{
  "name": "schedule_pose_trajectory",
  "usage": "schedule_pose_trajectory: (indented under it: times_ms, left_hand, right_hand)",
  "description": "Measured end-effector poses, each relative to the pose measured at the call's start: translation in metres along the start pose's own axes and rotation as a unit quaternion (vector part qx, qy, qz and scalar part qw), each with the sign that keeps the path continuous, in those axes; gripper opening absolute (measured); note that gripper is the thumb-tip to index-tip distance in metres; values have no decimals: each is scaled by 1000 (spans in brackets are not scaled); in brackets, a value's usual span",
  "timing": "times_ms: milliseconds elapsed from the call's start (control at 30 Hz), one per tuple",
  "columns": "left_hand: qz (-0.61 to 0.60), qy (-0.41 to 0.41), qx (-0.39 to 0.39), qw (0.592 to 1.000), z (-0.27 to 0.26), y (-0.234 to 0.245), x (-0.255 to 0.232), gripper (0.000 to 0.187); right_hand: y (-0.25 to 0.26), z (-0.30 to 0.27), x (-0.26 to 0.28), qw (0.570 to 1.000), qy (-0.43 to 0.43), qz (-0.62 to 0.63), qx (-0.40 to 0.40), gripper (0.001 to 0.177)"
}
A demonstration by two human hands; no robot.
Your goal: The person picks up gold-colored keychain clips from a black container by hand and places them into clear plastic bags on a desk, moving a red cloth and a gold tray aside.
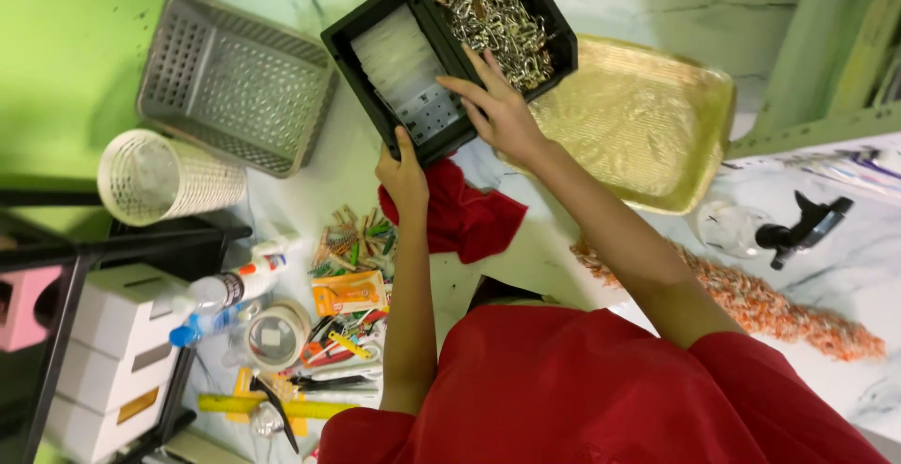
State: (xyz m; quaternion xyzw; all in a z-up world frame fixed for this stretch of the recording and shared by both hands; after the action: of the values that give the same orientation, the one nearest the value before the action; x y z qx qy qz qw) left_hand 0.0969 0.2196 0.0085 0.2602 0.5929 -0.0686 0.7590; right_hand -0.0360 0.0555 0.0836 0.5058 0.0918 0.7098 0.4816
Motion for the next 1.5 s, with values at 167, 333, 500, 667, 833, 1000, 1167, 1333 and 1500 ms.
schedule_pose_trajectory:
  times_ms: [167, 333, 500, 667, 833, 1000, 1167, 1333, 1500]
  left_hand:
    - [-1, 70, -14, 997, 17, 1, 33, 53]
    - [-5, 133, 11, 991, 20, -13, 15, 53]
    - [7, 89, 21, 996, 4, -42, 39, 52]
    - [57, -87, 145, 984, -21, -15, -32, 85]
    - [359, 6, 300, 884, -47, 4, -61, 99]
    - [63, 23, 270, 960, -52, 37, -74, 31]
    - [-222, 33, 241, 944, -43, 60, -98, 31]
    - [-418, 66, 179, 888, -29, 47, -99, 35]
    - [-536, 104, 119, 829, -22, 12, -98, 32]
  right_hand:
    - [-35, 25, -27, 999, 29, -3, 20, 44]
    - [-27, 36, -42, 994, -57, 23, 88, 40]
    - [-12, 53, -44, 990, 13, -19, 142, 49]
    - [-8, 63, -40, 985, -23, 17, 167, 60]
    - [-7, 69, -43, 985, -39, 24, 167, 68]
    - [-27, 63, -61, 995, -7, -22, 99, 69]
    - [-34, 40, -30, 994, -21, -14, 103, 68]
    - [-28, 2, 11, 994, -30, 24, 103, 65]
    - [-61, -36, 5, 962, -38, 243, 121, 49]
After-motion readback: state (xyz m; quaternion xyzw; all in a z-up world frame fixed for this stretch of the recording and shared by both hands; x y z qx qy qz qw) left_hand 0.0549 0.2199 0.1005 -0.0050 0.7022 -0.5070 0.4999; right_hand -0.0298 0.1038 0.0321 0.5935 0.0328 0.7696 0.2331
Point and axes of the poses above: each hand's wrist, its own z-axis towards the middle knuckle, its own y-axis out of the back of the hand, x = y × z, the point moved 5 cm from there along z, towards the middle knuckle, and after that the axes turned 9 degrees about x, right-handed, at the moved point
